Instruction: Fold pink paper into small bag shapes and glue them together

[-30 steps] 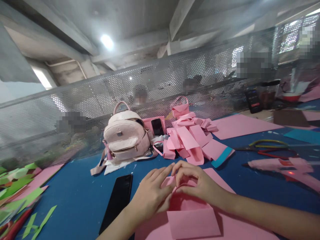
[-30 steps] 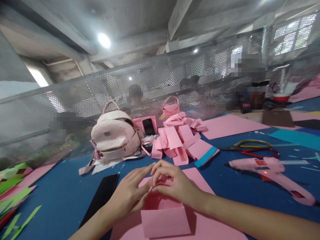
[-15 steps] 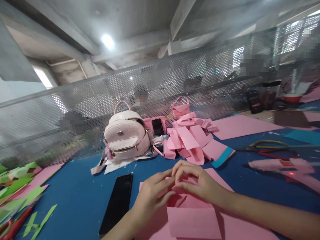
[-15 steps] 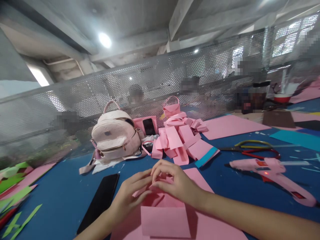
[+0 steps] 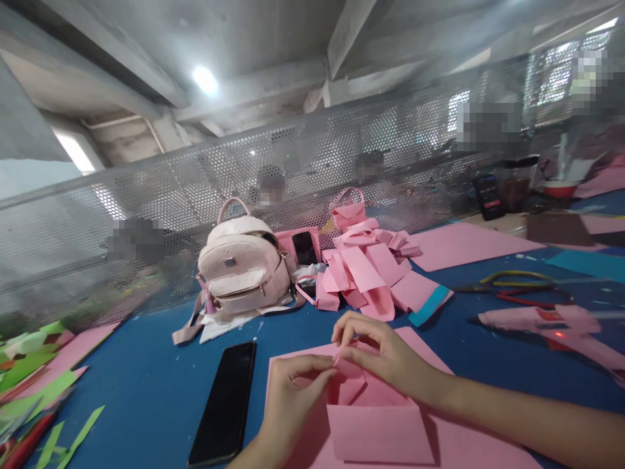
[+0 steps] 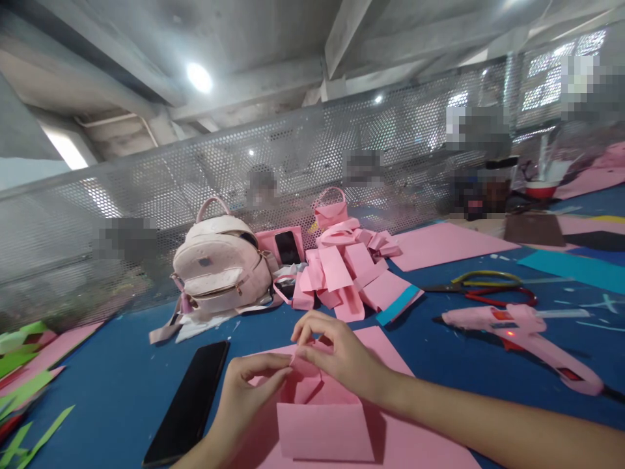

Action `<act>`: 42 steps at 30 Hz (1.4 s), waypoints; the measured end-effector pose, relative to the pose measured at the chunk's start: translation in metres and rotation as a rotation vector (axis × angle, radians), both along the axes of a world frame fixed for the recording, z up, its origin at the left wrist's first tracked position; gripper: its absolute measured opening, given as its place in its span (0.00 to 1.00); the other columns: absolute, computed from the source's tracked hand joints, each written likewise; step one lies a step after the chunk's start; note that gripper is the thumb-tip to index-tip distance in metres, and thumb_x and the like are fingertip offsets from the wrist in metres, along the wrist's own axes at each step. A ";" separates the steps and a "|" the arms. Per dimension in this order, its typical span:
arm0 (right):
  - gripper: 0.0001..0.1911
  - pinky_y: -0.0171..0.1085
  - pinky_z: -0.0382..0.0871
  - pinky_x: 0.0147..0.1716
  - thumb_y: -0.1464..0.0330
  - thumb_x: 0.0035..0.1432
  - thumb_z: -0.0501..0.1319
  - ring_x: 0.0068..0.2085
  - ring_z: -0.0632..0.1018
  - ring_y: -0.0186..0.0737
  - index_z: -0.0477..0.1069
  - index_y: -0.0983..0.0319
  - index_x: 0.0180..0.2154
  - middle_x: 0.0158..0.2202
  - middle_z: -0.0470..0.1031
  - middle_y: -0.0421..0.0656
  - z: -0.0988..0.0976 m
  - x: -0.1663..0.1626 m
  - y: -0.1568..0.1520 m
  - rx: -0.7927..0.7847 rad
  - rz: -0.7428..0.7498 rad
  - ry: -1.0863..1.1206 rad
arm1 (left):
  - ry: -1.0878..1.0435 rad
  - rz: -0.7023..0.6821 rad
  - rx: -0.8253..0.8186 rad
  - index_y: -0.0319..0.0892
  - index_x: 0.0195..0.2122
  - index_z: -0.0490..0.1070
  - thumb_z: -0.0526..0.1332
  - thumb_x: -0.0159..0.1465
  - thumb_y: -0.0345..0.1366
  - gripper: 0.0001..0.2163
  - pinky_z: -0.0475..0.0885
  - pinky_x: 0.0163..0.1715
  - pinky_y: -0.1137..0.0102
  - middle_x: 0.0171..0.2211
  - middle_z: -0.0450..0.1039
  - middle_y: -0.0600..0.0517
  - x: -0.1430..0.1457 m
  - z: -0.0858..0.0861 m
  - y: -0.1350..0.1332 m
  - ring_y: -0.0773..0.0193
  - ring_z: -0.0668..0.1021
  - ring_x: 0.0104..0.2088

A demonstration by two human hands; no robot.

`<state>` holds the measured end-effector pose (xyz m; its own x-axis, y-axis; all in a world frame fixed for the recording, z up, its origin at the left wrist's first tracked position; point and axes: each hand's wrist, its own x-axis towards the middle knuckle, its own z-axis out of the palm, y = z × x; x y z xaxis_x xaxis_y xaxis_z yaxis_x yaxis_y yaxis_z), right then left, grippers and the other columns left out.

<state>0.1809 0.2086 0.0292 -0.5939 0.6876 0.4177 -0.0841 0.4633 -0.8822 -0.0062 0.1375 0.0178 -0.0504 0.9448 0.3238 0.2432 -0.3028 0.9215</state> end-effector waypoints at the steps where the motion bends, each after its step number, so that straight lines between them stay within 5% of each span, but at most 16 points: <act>1: 0.10 0.39 0.65 0.45 0.65 0.64 0.65 0.45 0.74 0.42 0.72 0.60 0.30 0.42 0.72 0.42 0.000 0.000 0.000 0.001 -0.008 0.001 | -0.046 -0.005 -0.029 0.44 0.32 0.87 0.69 0.57 0.28 0.06 0.79 0.36 0.72 0.33 0.87 0.46 0.001 -0.002 0.000 0.57 0.86 0.33; 7: 0.10 0.38 0.66 0.45 0.65 0.65 0.64 0.45 0.75 0.40 0.72 0.59 0.31 0.42 0.72 0.41 0.001 0.000 0.001 0.033 -0.011 0.014 | -0.214 -0.024 -0.100 0.40 0.30 0.86 0.71 0.57 0.36 0.05 0.79 0.36 0.70 0.32 0.86 0.43 0.004 -0.009 0.002 0.55 0.86 0.34; 12: 0.05 0.38 0.66 0.50 0.68 0.62 0.67 0.48 0.76 0.40 0.75 0.57 0.40 0.46 0.73 0.41 0.004 0.003 0.003 0.228 0.035 -0.031 | -0.247 -0.033 -0.114 0.39 0.27 0.85 0.75 0.54 0.39 0.08 0.78 0.35 0.71 0.30 0.86 0.42 0.007 -0.002 -0.001 0.57 0.86 0.31; 17: 0.06 0.36 0.67 0.47 0.71 0.60 0.68 0.46 0.76 0.39 0.72 0.57 0.37 0.46 0.73 0.41 0.011 0.010 0.003 0.388 -0.043 -0.108 | -0.236 -0.013 -0.108 0.38 0.26 0.84 0.74 0.55 0.39 0.08 0.78 0.34 0.72 0.28 0.85 0.43 0.008 -0.001 0.000 0.59 0.85 0.30; 26: 0.11 0.37 0.69 0.42 0.72 0.56 0.69 0.41 0.76 0.41 0.69 0.57 0.38 0.40 0.74 0.40 0.015 0.013 0.005 0.307 -0.135 -0.186 | -0.183 0.054 -0.089 0.38 0.26 0.84 0.71 0.55 0.35 0.06 0.79 0.33 0.71 0.29 0.86 0.44 0.007 -0.003 -0.001 0.57 0.85 0.30; 31: 0.05 0.37 0.69 0.44 0.69 0.57 0.70 0.43 0.77 0.41 0.75 0.59 0.30 0.43 0.74 0.41 0.013 0.011 0.005 0.301 -0.069 -0.202 | -0.128 0.094 -0.057 0.40 0.28 0.85 0.69 0.56 0.33 0.04 0.80 0.33 0.72 0.30 0.86 0.44 0.007 -0.003 -0.001 0.57 0.86 0.31; 37: 0.04 0.40 0.71 0.43 0.70 0.57 0.69 0.44 0.78 0.42 0.81 0.57 0.30 0.43 0.74 0.43 0.008 0.002 0.003 0.182 -0.082 -0.151 | -0.053 0.135 0.062 0.47 0.38 0.86 0.67 0.60 0.30 0.09 0.82 0.39 0.70 0.38 0.86 0.48 0.003 -0.004 -0.006 0.56 0.87 0.38; 42: 0.04 0.41 0.73 0.43 0.68 0.58 0.70 0.42 0.78 0.42 0.83 0.58 0.31 0.42 0.74 0.44 0.003 0.000 0.001 0.145 -0.059 -0.084 | -0.023 0.098 0.139 0.48 0.37 0.86 0.66 0.61 0.28 0.10 0.82 0.44 0.67 0.40 0.86 0.49 0.003 -0.003 -0.008 0.54 0.87 0.41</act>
